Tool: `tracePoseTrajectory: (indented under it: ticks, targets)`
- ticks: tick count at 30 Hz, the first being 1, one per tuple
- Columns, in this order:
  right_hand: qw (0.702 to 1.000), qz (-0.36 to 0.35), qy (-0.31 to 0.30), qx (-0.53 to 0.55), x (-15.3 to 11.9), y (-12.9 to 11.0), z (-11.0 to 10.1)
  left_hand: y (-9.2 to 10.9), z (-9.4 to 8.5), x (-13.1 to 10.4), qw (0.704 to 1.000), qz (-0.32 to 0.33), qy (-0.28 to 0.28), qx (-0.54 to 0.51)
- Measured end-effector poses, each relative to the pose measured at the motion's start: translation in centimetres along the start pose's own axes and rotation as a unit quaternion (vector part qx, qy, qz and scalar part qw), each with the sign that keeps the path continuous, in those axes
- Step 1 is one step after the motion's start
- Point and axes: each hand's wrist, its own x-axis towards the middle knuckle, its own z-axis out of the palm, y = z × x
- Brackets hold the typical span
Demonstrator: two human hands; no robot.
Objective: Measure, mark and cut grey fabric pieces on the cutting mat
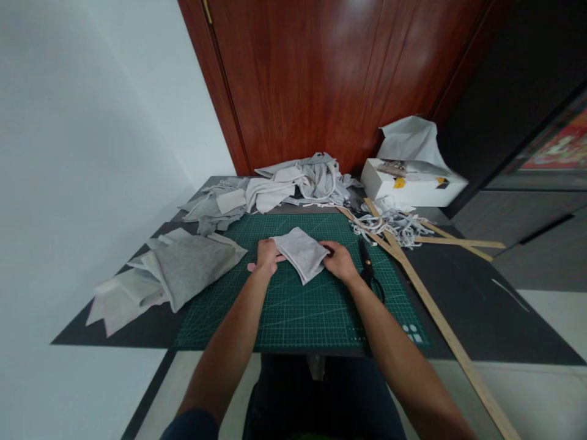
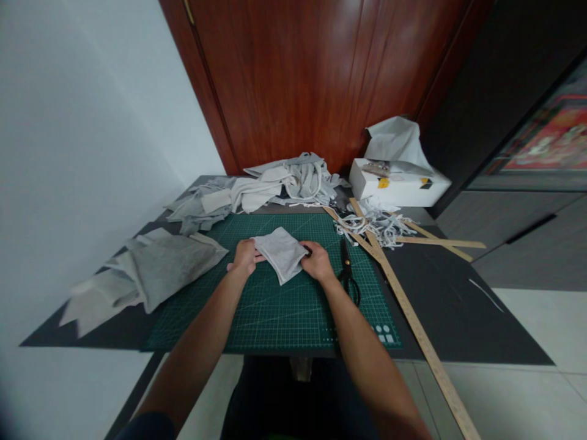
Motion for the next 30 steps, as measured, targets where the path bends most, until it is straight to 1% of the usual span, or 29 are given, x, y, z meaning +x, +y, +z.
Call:
tracePoseTrajectory:
  ticks: [2,4,6,8,10,13,15,17,19,21,23,25,27,30]
  targets:
    - [0.999,-0.023,0.025,-0.038,0.1,0.1,0.0,-0.1,-0.1,0.2,1.000,0.001,0.011,-0.006]
    - [0.997,-0.033,0.046,-0.052,0.2,0.2,-0.4,-0.1,-0.3,0.4,1.000,0.001,0.020,-0.007]
    - [0.996,-0.045,0.048,-0.055,0.2,0.4,-0.9,-0.1,-0.4,0.5,1.000,-0.001,0.022,-0.001]
    - [0.996,-0.059,0.019,-0.057,0.2,0.5,-1.3,0.0,-0.5,0.5,1.000,-0.001,0.021,0.015]
    - [0.995,-0.069,-0.026,-0.069,0.1,0.7,-1.4,0.0,-0.4,0.4,0.999,0.002,0.026,0.036]
    - [0.988,-0.076,-0.080,-0.104,-0.2,0.7,-1.2,0.0,-0.2,0.2,0.998,0.009,0.025,0.059]
    - [0.983,-0.078,-0.100,-0.131,-0.5,0.6,-1.0,-0.2,-0.3,0.1,0.997,0.024,0.016,0.069]
    - [0.978,-0.078,-0.113,-0.156,-0.7,0.4,-0.8,-0.6,-0.5,0.0,0.994,0.059,-0.006,0.095]
    - [0.977,-0.072,-0.114,-0.167,-0.8,0.1,-0.8,-1.2,-0.8,0.1,0.982,0.113,-0.044,0.144]
    - [0.982,-0.058,-0.099,-0.152,-0.9,-0.1,-0.8,-1.7,-1.1,0.3,0.960,0.168,-0.086,0.205]
    - [0.990,-0.029,-0.069,-0.121,-0.9,-0.1,-0.8,-1.9,-1.2,0.6,0.935,0.216,-0.112,0.258]
    - [0.995,0.009,-0.033,-0.095,-0.9,-0.1,-0.7,-2.0,-1.3,0.8,0.914,0.253,-0.114,0.295]
    - [0.995,0.040,-0.006,-0.088,-0.9,0.0,-0.5,-1.9,-1.2,1.0,0.903,0.278,-0.105,0.310]
    - [0.995,0.061,-0.002,-0.084,-1.0,0.0,-0.1,-1.7,-1.2,0.9,0.897,0.303,-0.094,0.307]
